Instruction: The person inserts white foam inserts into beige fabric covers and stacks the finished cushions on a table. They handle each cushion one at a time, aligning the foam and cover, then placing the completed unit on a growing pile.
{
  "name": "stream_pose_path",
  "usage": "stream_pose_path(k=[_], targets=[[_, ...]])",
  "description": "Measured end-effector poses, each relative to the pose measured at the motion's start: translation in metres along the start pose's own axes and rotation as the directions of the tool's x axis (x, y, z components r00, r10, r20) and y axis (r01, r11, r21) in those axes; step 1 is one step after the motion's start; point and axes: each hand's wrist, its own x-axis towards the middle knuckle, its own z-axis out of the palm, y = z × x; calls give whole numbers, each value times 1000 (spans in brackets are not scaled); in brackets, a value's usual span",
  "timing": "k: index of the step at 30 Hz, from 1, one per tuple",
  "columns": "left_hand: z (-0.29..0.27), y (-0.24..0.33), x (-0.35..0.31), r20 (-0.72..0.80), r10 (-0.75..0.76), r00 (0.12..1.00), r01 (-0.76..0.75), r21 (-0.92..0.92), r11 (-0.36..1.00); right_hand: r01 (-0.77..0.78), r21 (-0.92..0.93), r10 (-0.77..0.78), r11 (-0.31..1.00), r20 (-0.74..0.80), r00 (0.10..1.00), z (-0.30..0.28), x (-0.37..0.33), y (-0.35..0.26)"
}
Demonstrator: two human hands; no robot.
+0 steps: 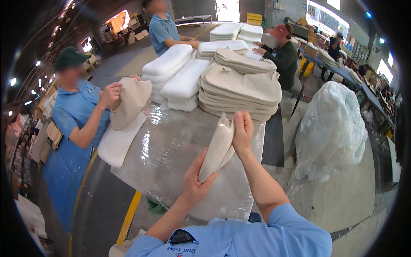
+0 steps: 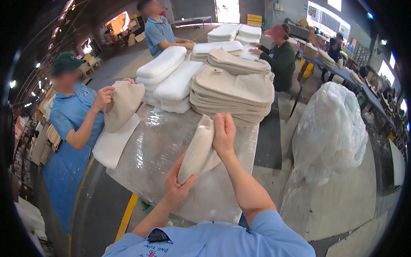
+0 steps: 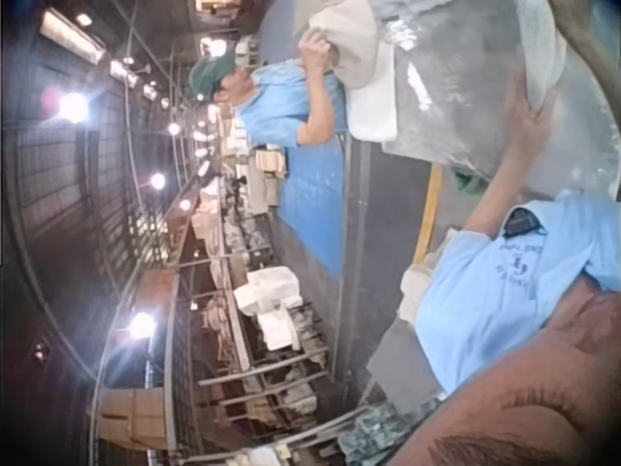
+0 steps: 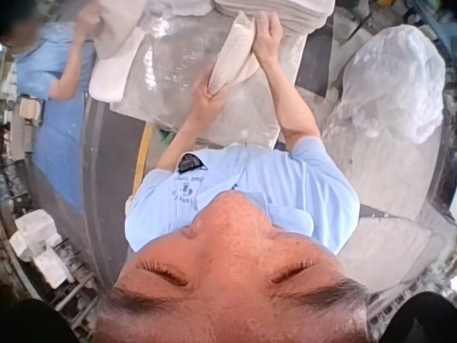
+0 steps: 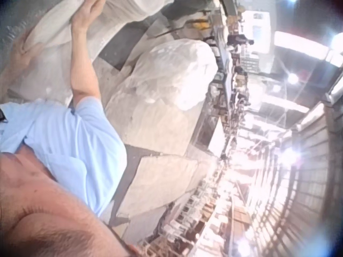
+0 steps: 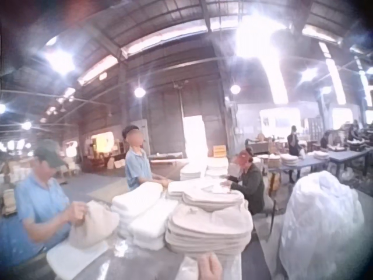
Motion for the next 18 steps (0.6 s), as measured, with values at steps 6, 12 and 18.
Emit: stream_pose_path(k=[6,12,18], targets=[[-50,-13,-55,-84,-62,995,63,14,998,-40,-11,41,999,468,883,10,-53,5],[-47,-19,-65,-378,134,916,46,432,901,-314,-46,276,948,609,744,50,-118,2],[-45,-54,-100,-463,178,868,64,460,886,-245,-134,274,960,621,735,61,-140,6]])
